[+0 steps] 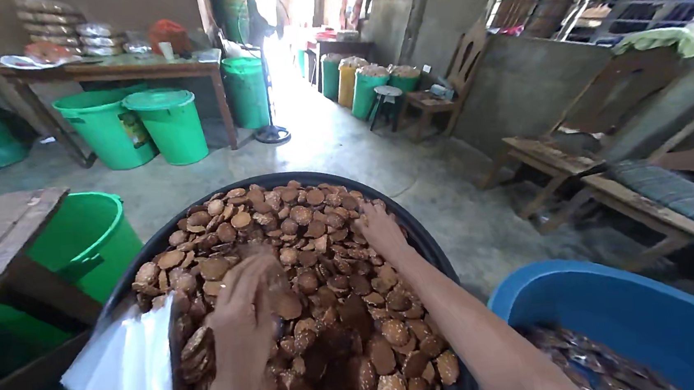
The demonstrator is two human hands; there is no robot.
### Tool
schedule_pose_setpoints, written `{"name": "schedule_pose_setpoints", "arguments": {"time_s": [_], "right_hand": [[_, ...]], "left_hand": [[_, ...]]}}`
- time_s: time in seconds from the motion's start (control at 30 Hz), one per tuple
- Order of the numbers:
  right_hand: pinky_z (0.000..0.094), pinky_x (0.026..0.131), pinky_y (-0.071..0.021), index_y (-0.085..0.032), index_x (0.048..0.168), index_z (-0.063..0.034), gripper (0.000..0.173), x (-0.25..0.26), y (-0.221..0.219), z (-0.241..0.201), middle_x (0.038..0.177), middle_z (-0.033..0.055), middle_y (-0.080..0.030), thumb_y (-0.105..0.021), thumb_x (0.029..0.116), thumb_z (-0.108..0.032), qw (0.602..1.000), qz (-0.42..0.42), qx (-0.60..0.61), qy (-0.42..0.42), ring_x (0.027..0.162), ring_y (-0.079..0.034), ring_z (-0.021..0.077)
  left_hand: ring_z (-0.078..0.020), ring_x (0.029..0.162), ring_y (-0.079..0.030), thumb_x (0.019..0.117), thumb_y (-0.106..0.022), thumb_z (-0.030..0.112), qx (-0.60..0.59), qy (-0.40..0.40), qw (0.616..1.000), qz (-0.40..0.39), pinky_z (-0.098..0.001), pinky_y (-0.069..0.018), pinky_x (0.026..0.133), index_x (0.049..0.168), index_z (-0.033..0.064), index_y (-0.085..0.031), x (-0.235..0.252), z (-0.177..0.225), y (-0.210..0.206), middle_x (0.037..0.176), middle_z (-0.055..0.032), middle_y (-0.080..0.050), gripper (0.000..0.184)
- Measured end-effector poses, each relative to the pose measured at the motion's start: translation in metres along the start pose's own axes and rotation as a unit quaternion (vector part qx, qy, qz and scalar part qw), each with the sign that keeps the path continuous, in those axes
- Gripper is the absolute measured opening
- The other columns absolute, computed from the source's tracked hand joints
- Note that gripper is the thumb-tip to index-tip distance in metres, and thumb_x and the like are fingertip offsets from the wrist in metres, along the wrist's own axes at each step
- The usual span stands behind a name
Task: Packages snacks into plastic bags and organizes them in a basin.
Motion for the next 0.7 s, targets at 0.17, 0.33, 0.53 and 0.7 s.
{"name": "schedule_pose_setpoints", "arguments": {"time_s": [0.17,0.33,0.53,0.7], "right_hand": [[0.0577,0.108,-0.0441,-0.044,0.147,0.0047,0.063,0.007,-0.014,-0.013,0.151,0.031,-0.042,-0.061,0.1024,-0.036,0.997,-0.071,-0.038,0.015,0.132,-0.052,0.0457],[0.0388,0.099,-0.052,-0.051,0.142,0.0006,0.041,-0.025,0.011,0.01,0.132,0.0185,-0.062,-0.055,0.1026,-0.006,0.922,-0.035,0.385,0.03,0.116,-0.064,0.0231],[0.0365,0.09,-0.059,-0.043,0.143,0.001,0.044,-0.1,-0.006,-0.05,0.122,0.0147,-0.063,-0.034,0.0995,0.0,0.652,-0.108,0.751,0.019,0.103,-0.069,0.0228],[0.0331,0.093,-0.0564,-0.062,0.127,0.001,0.041,-0.156,0.016,-0.12,0.123,0.0095,-0.068,-0.058,0.0864,-0.002,0.889,-0.009,0.389,0.242,0.109,-0.067,0.0152]], "left_hand": [[-0.032,0.108,-0.07,0.0957,-0.053,0.005,0.013,-0.013,1.0,-0.011,-0.0428,-0.0553,0.096,0.112,0.0014,-0.075,0.0,-0.001,-0.009,0.117,-0.0166,-0.072,0.028],[-0.0318,0.108,-0.07,0.0924,-0.059,-0.001,0.012,-0.038,0.997,-0.059,-0.047,-0.0562,0.093,0.112,0.0073,-0.077,-0.007,0.017,-0.021,0.118,-0.0111,-0.074,0.027],[-0.0304,0.124,-0.062,0.0974,-0.06,0.01,0.039,0.071,0.944,-0.32,-0.0498,-0.0416,0.112,0.115,0.0074,-0.076,-0.026,0.015,-0.07,0.124,-0.0101,-0.071,0.024],[-0.0315,0.122,-0.062,0.0933,-0.068,0.009,-0.053,0.219,0.926,-0.301,-0.0444,-0.0482,0.106,0.13,-0.0024,-0.063,-0.024,-0.003,-0.056,0.133,-0.0213,-0.061,0.038]]}}
Point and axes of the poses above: each hand's wrist, its own x-axis towards the middle knuckle, its own y-axis out of the back of the hand, z = x × y, the point moved 10 cm from there along x, towards the middle knuckle
